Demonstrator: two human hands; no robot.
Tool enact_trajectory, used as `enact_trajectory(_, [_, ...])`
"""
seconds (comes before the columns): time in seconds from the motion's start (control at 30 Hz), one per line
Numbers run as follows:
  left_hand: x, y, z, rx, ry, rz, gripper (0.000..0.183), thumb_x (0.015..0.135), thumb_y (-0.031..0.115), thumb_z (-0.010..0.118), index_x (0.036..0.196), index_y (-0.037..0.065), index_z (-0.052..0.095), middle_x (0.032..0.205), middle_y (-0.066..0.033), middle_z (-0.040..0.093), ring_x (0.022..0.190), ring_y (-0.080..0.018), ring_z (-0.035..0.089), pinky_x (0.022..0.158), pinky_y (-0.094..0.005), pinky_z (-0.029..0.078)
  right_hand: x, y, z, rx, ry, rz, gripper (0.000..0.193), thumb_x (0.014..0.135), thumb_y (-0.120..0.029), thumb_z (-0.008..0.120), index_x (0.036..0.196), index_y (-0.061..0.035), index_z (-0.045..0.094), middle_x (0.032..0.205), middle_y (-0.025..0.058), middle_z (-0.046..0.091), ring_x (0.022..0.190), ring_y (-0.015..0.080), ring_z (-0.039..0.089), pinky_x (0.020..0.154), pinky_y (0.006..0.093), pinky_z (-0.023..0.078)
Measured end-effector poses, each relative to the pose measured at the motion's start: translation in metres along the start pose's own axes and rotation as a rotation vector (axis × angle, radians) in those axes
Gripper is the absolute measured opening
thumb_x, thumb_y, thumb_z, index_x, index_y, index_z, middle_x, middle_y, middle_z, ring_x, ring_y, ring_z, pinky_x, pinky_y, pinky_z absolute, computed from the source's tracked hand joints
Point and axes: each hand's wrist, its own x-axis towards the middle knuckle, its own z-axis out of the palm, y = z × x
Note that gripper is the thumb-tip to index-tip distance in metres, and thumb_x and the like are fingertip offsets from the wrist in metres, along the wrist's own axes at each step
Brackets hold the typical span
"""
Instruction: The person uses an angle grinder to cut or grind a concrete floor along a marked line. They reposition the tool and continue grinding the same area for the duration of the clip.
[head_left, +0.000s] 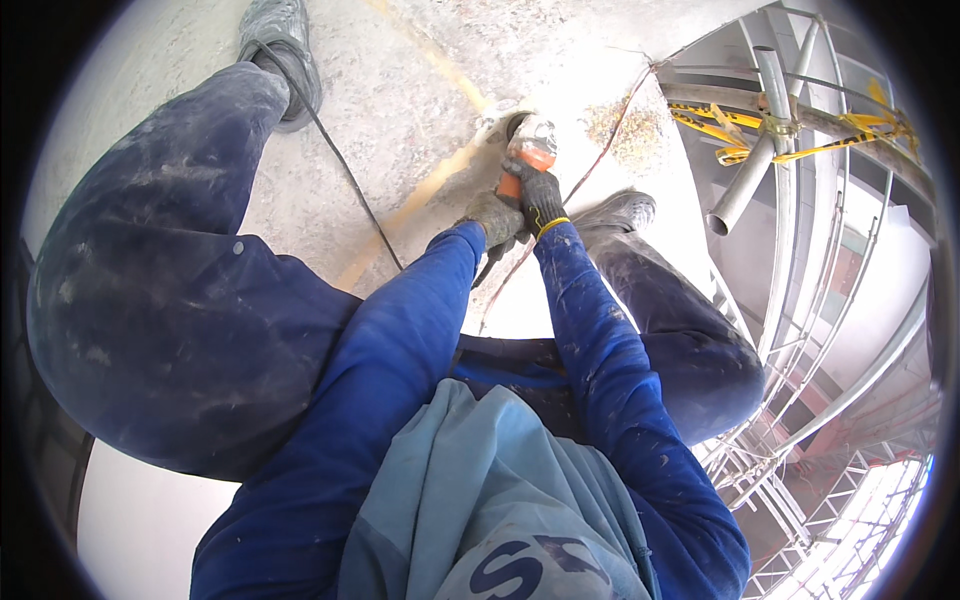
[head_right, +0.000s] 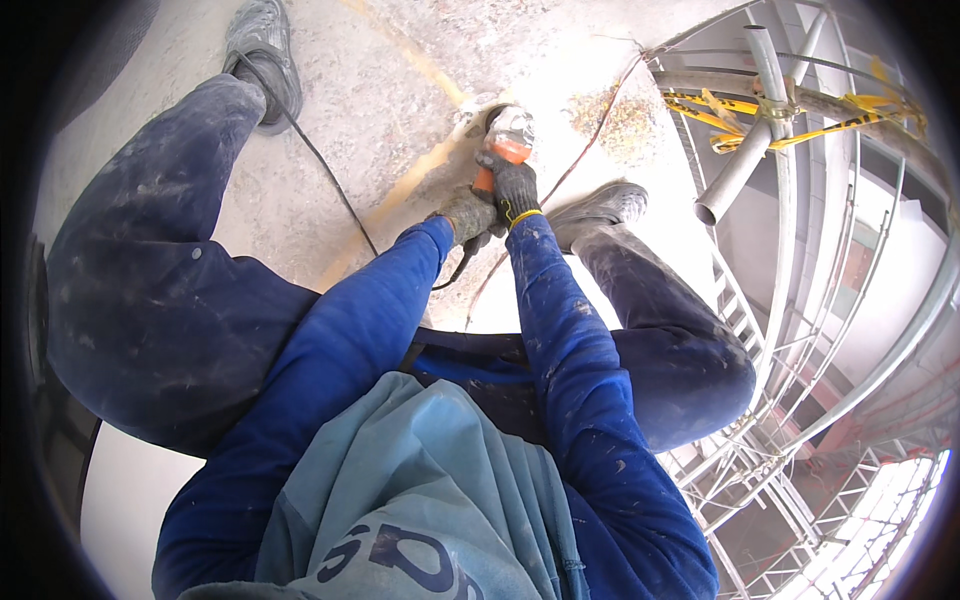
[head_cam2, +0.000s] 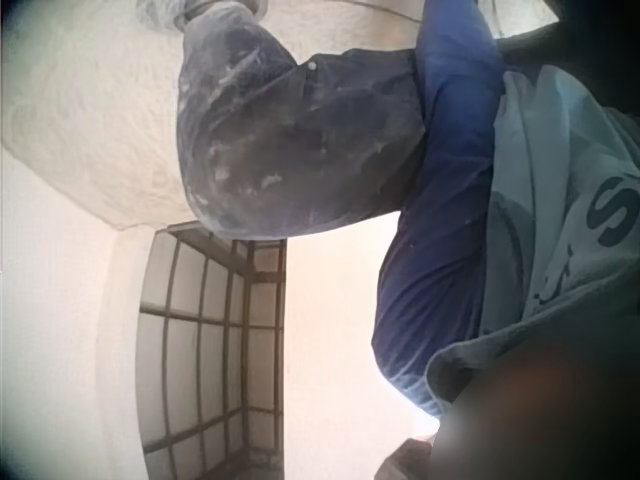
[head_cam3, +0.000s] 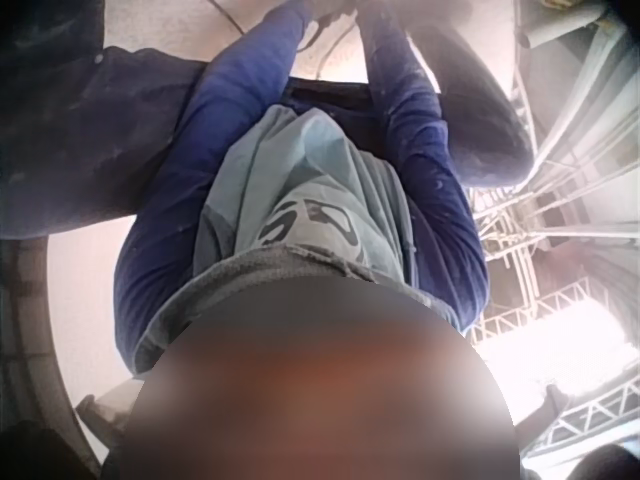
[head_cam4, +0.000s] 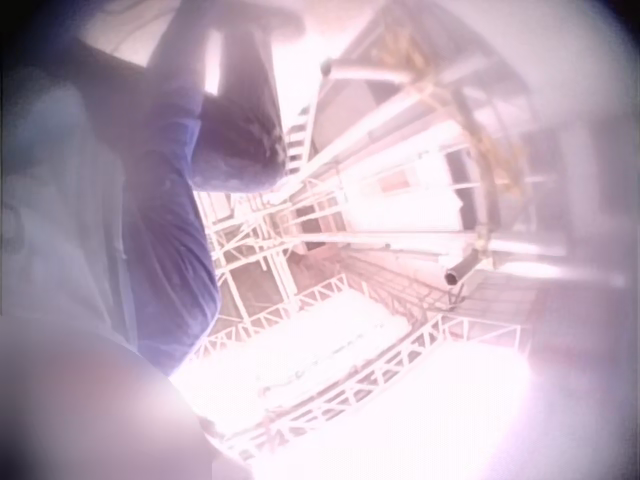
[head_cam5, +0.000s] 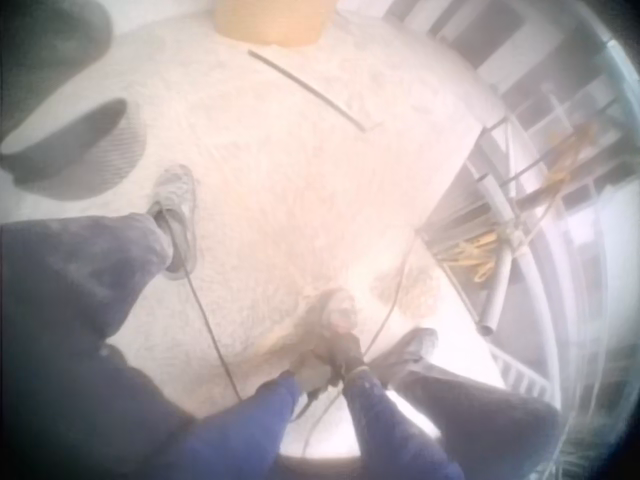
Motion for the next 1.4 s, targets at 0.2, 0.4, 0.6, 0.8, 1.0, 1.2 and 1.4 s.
enact_trajectory(0.2, [-0.006, 0.000, -0.012, -0.227, -0.028, -0.072, 0.013, 0.086, 0.020, 0.079, 0.085, 0.006, 0.076, 0.065, -0.0084, 0.071, 0.050, -0.0223, 0.066, 0.047, -0.0394, 0.053, -0.002, -0.013, 0.017, -0.138, -0.036, 0.006, 0.071, 0.078, -0.035, 0.096, 0.128, 0.0077, 0.069, 0.110, 0.0177, 0.077, 0.091, 0.0279, 0.074, 0.080, 0.0407, 0.061])
enact_trajectory(0.4, [-0.015, -0.006, -0.005, -0.281, 0.003, -0.067, 0.012, 0.084, 0.019, 0.081, 0.083, 0.008, 0.076, 0.064, -0.0078, 0.070, 0.049, -0.0210, 0.065, 0.045, -0.0387, 0.052, -0.009, -0.005, 0.017, -0.252, -0.004, -0.011, 0.071, 0.078, -0.037, 0.095, 0.128, 0.0066, 0.070, 0.110, 0.0173, 0.077, 0.093, 0.0272, 0.074, 0.081, 0.0411, 0.061])
enact_trajectory(0.6, [-0.015, -0.003, -0.010, -0.168, -0.027, -0.058, 0.019, 0.086, 0.026, 0.080, 0.087, 0.007, 0.080, 0.069, -0.0075, 0.073, 0.052, -0.0203, 0.067, 0.054, -0.0364, 0.056, -0.002, 0.003, 0.011, -0.071, 0.006, 0.054, 0.070, 0.078, -0.035, 0.095, 0.129, 0.0063, 0.070, 0.112, 0.0180, 0.077, 0.094, 0.0277, 0.074, 0.082, 0.0422, 0.061])
enact_trajectory(0.8, [-0.021, 0.001, -0.011, -0.143, -0.034, -0.078, 0.017, 0.084, 0.024, 0.080, 0.086, 0.007, 0.079, 0.067, -0.0076, 0.072, 0.052, -0.0210, 0.068, 0.055, -0.0375, 0.057, 0.001, 0.005, 0.010, -0.086, -0.024, 0.035, 0.074, 0.077, -0.032, 0.095, 0.130, 0.0094, 0.066, 0.113, 0.0189, 0.075, 0.094, 0.0298, 0.074, 0.081, 0.0438, 0.061])
enact_trajectory(1.0, [-0.029, 0.023, -0.001, 0.132, -0.098, -0.003, 0.015, 0.081, 0.019, 0.081, 0.083, 0.005, 0.079, 0.066, -0.0114, 0.072, 0.053, -0.0243, 0.069, 0.056, -0.0387, 0.056, -0.025, 0.002, -0.018, 0.228, 0.073, 0.059, 0.074, 0.078, -0.029, 0.095, 0.132, 0.0098, 0.063, 0.111, 0.0196, 0.072, 0.090, 0.0335, 0.072, 0.080, 0.0471, 0.062])
enact_trajectory(1.2, [-0.060, 0.041, 0.005, 0.243, -0.052, 0.032, 0.018, 0.078, 0.019, 0.084, 0.084, 0.004, 0.078, 0.068, -0.0133, 0.073, 0.055, -0.0254, 0.069, 0.057, -0.0392, 0.055, -0.045, 0.000, -0.025, 0.411, 0.017, -0.038, 0.069, 0.079, -0.026, 0.094, 0.131, 0.0090, 0.064, 0.110, 0.0198, 0.072, 0.089, 0.0342, 0.072, 0.080, 0.0481, 0.061])
enact_trajectory(1.4, [-0.058, 0.046, 0.011, 0.131, 0.057, 0.060, 0.024, 0.074, 0.021, 0.089, 0.088, 0.005, 0.078, 0.074, -0.0113, 0.076, 0.061, -0.0242, 0.072, 0.061, -0.0391, 0.057, -0.025, -0.005, -0.032, 0.370, -0.014, -0.124, 0.065, 0.078, -0.023, 0.096, 0.128, 0.0057, 0.067, 0.104, 0.0160, 0.073, 0.085, 0.0311, 0.072, 0.075, 0.0454, 0.061])
